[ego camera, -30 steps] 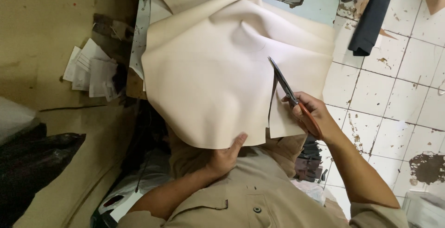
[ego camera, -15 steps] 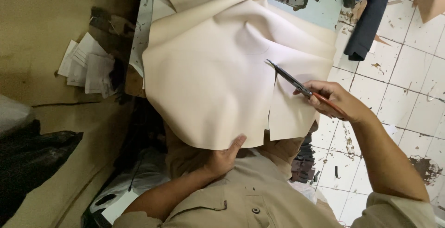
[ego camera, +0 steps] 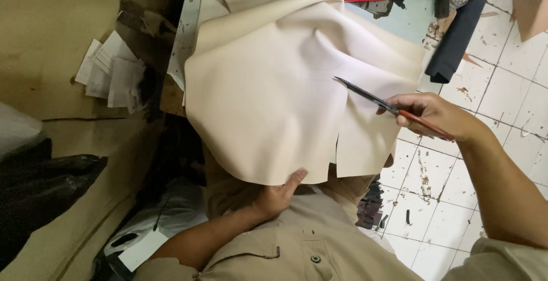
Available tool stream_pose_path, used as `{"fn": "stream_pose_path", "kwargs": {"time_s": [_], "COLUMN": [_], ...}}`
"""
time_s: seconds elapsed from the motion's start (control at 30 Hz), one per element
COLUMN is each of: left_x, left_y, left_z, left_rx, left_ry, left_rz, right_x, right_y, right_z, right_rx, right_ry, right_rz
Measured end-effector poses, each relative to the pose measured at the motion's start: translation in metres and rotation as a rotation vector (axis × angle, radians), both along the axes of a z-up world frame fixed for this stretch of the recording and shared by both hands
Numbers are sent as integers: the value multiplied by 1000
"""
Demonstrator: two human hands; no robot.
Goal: Cutting a piece of light-colored leather with large scissors along a curved path on a workbench.
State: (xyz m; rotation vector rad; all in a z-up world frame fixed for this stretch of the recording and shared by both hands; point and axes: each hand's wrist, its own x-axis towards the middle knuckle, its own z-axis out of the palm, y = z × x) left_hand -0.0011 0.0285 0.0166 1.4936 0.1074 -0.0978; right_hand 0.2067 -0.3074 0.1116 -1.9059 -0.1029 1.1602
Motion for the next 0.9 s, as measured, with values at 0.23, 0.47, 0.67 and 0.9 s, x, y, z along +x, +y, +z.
{"fn": "stream_pose_path", "kwargs": {"time_s": [0.23, 0.47, 0.67, 0.9], "left_x": [-2, 2, 8, 9], "left_y": [-1, 1, 5, 8], "left_z": [-2, 5, 11, 12], "left_rx": [-90, -98, -32, -77], "left_ry": [160, 98, 23, 40], "left_rz": [-17, -18, -43, -56], "right_x": [32, 46, 42, 41], "right_y": [8, 7, 2, 19], "right_z": [9, 9, 3, 20], "right_rx": [-104, -213, -146, -105], "right_ry": [-72, -92, -46, -78], "right_rz": [185, 231, 197, 254]}}
